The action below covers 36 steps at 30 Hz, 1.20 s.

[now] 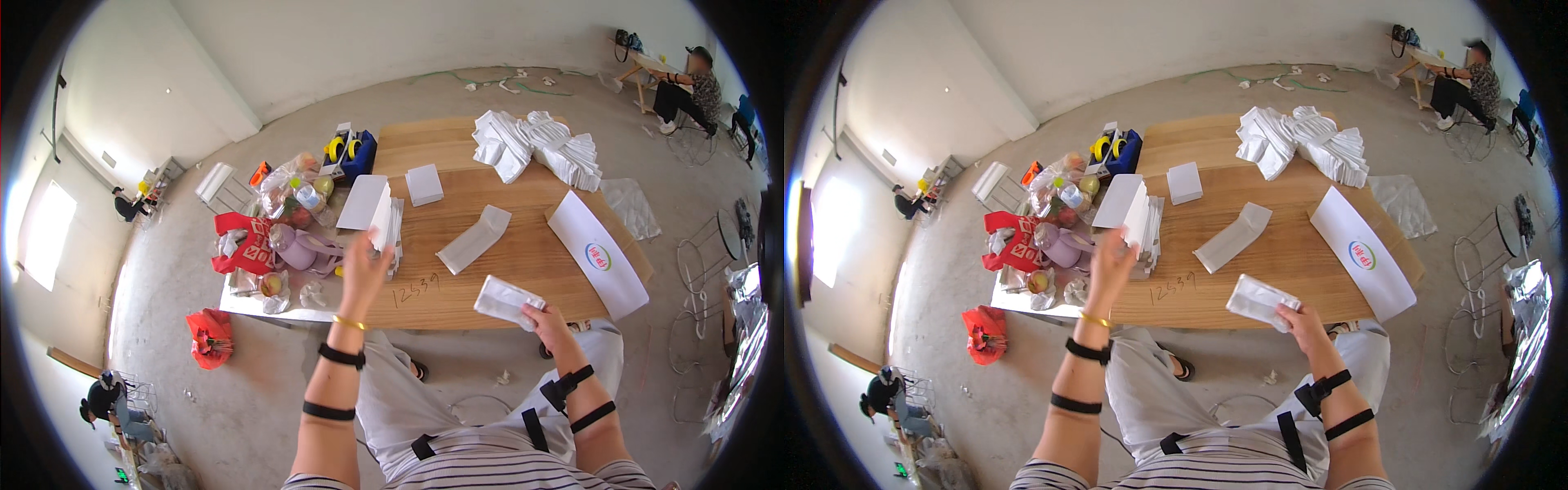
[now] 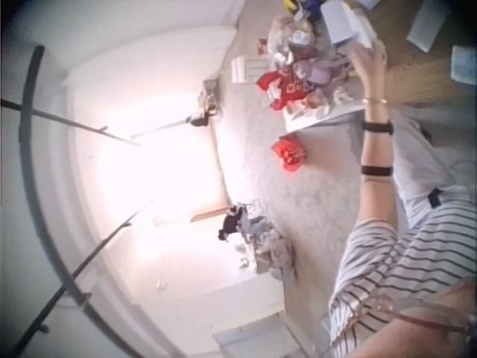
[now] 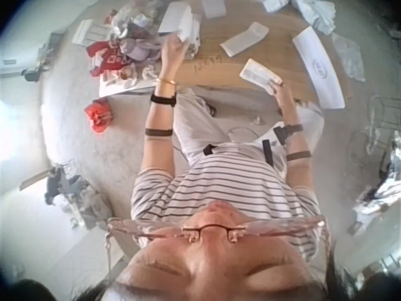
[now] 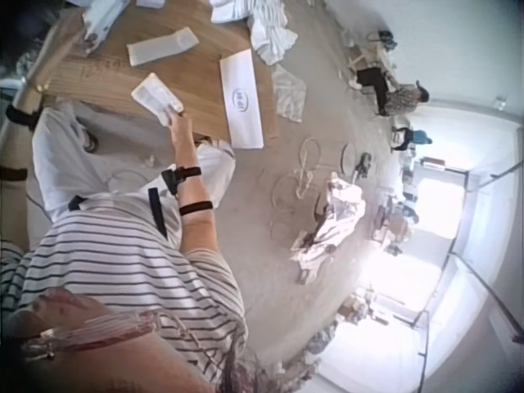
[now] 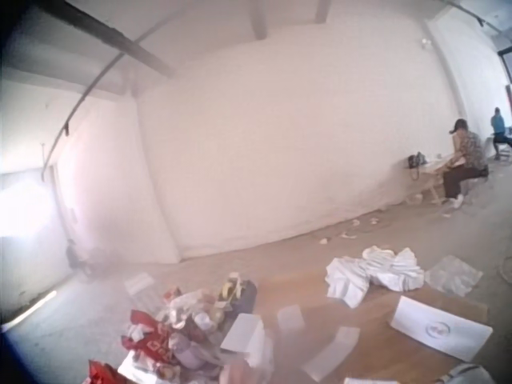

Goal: The person is folding thin, white, rectangular plastic sheets into smaller rectangular shapes.

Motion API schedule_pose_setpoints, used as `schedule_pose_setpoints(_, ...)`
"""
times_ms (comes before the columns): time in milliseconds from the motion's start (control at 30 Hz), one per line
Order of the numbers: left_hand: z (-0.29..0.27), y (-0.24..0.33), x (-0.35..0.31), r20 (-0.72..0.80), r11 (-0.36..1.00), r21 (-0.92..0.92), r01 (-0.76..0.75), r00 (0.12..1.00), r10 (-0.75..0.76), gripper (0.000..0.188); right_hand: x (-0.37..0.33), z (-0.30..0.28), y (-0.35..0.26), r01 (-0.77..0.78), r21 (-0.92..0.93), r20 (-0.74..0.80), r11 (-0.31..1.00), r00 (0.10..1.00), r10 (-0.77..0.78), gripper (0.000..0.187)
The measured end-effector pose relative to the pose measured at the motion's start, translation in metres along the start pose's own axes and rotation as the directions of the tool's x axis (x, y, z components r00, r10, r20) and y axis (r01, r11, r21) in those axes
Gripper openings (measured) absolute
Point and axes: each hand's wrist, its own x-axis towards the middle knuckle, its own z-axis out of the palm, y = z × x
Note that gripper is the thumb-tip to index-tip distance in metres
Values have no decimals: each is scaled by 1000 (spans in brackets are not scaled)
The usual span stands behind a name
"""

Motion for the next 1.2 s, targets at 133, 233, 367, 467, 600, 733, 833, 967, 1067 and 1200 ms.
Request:
schedule_pose_setpoints(133,-14,-6,72,-171,870,492,-30,977,130,87,7,-14,-3,39,5,-73,999,997,-39,29)
schedule_pose_setpoints(233,-8,-12,91,-117,781,619,84,993,-13,111,4,-13,-3,28,3,-90,1000,996,-27,29)
schedule_pose_setpoints(367,-3,7,105,79,751,613,248,926,-370,122,-3,-23,-1,26,25,-109,999,994,-24,30)
schedule_pose_setpoints(467,-9,14,100,17,722,668,182,966,-259,123,-4,-29,1,18,41,-110,999,994,-13,29)
schedule_pose_setpoints(600,6,40,60,-43,785,612,-95,987,153,112,-9,-42,0,53,61,-118,997,992,-45,28)
schedule_pose_setpoints(733,43,15,-40,187,940,312,-138,979,81,108,-16,-32,-7,92,126,-137,988,988,-74,27)
schedule_pose_setpoints(833,79,-9,-102,297,946,321,-53,954,-47,109,-18,-39,-2,66,84,-165,994,985,-52,25)
schedule_pose_setpoints(967,114,-6,-127,230,837,530,135,927,-296,113,-28,-56,2,64,102,-163,993,986,-47,25)
schedule_pose_setpoints(1067,130,20,-133,183,773,534,342,846,-501,114,-32,-62,2,83,99,-162,992,985,-66,25)
schedule_pose_setpoints(1200,122,6,-127,207,956,128,263,936,-285,114,-39,-60,-4,102,138,-215,985,974,-71,25)
